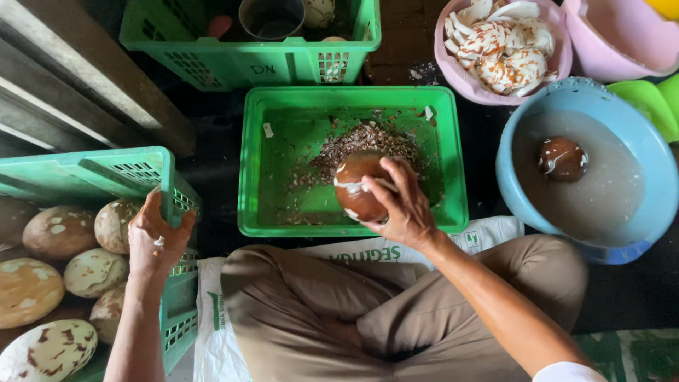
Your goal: The person scrapes the outer surface of a coconut with a tool over a tray, then puts the coconut into a basin of water and picks up another one to repeat the process.
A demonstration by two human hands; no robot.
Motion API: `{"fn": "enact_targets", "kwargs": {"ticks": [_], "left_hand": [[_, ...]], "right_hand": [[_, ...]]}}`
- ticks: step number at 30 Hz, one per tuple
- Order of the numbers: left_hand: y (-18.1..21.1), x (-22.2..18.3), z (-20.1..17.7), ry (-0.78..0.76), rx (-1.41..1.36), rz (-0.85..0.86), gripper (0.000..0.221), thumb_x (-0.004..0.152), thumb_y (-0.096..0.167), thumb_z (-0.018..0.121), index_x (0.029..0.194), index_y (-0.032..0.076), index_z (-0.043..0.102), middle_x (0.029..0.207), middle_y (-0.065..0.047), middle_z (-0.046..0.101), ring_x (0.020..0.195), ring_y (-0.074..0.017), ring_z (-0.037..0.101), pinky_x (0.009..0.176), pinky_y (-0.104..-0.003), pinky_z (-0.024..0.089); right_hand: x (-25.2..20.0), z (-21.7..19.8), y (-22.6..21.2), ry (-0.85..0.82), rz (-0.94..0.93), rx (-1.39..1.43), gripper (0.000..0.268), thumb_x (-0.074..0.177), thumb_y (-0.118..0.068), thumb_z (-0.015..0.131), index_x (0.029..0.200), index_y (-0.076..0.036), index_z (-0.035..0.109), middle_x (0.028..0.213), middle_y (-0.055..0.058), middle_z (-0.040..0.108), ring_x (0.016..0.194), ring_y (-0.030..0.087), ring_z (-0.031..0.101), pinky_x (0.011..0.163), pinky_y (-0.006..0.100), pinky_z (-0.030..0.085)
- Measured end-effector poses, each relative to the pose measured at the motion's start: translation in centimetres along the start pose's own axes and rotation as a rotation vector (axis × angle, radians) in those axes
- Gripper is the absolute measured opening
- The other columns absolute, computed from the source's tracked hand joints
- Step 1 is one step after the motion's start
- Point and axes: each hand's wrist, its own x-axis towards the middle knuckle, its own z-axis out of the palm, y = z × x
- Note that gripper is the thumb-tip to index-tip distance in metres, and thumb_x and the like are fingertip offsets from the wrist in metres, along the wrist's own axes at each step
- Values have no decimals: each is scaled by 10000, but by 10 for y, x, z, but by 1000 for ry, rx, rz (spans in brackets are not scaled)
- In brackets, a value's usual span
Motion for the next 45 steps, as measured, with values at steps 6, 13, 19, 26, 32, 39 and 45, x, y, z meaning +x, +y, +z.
{"fn": "enact_targets", "kwargs": {"ticks": [6, 13, 19, 26, 32, 39, 45], "left_hand": [[11, -9, -8, 209, 125, 271, 732, 757, 234, 802, 1429, 44, 582, 1153, -268, 634, 1101, -478, 633, 931, -604, 475], [126, -47, 43, 405, -374, 569, 732, 691, 252, 918, 1337, 57, 635, 1225, -183, 559, 1204, -377, 533, 1101, -476, 377], [265, -114, 120, 314, -371, 466, 1183, 560, 523, 965, 1537, 193, 386, 1473, -233, 399, 1384, -423, 382, 1092, -634, 197], [285, -105, 159, 246, -243, 239, 1206, 502, 624, 861, 1508, 133, 413, 1438, -253, 427, 1315, -494, 441, 982, -723, 342], [238, -70, 119, -51, -135, 641, 1205, 410, 550, 892, 1475, 179, 467, 1425, -182, 467, 1300, -402, 485, 892, -575, 449], [215, -55, 89, -237, -288, 629, 1373, 371, 591, 920, 1569, 253, 340, 1540, -174, 374, 1421, -429, 368, 1039, -753, 296], [217, -72, 123, -15, -556, 314, 1437, 370, 596, 978, 1563, 141, 319, 1458, -243, 430, 1342, -455, 482, 1049, -682, 401]], "right_hand": [[1, -12, 10, -68, 69, 159, 1070, 595, -529, 887, 1496, -161, 443, 1563, 235, 339, 1395, 497, 387, 1113, 562, 415], [-27, -42, 126, -138, 760, 232, 346, 920, -289, 789, 1231, -175, 690, 1101, 69, 698, 1026, 249, 693, 878, 336, 597], [-76, 19, 155, -463, 805, -39, 273, 786, -418, 792, 991, -255, 715, 979, 23, 748, 1023, 264, 714, 888, 412, 573], [-90, 36, 142, -636, 673, -211, 402, 737, -530, 745, 998, -288, 557, 974, -17, 662, 1035, 260, 694, 888, 427, 564], [-100, 50, 144, -599, 441, -288, 381, 804, -301, 660, 1118, -206, 468, 819, 76, 703, 849, 338, 739, 782, 492, 589], [-48, 18, 96, -686, 804, 38, 409, 876, -259, 536, 1260, -258, 397, 1021, 198, 699, 1005, 469, 692, 896, 594, 531], [-29, -20, 81, -549, 957, 336, 473, 990, -552, 542, 1374, -287, 469, 1165, 235, 694, 1136, 443, 646, 1023, 554, 485]]}}
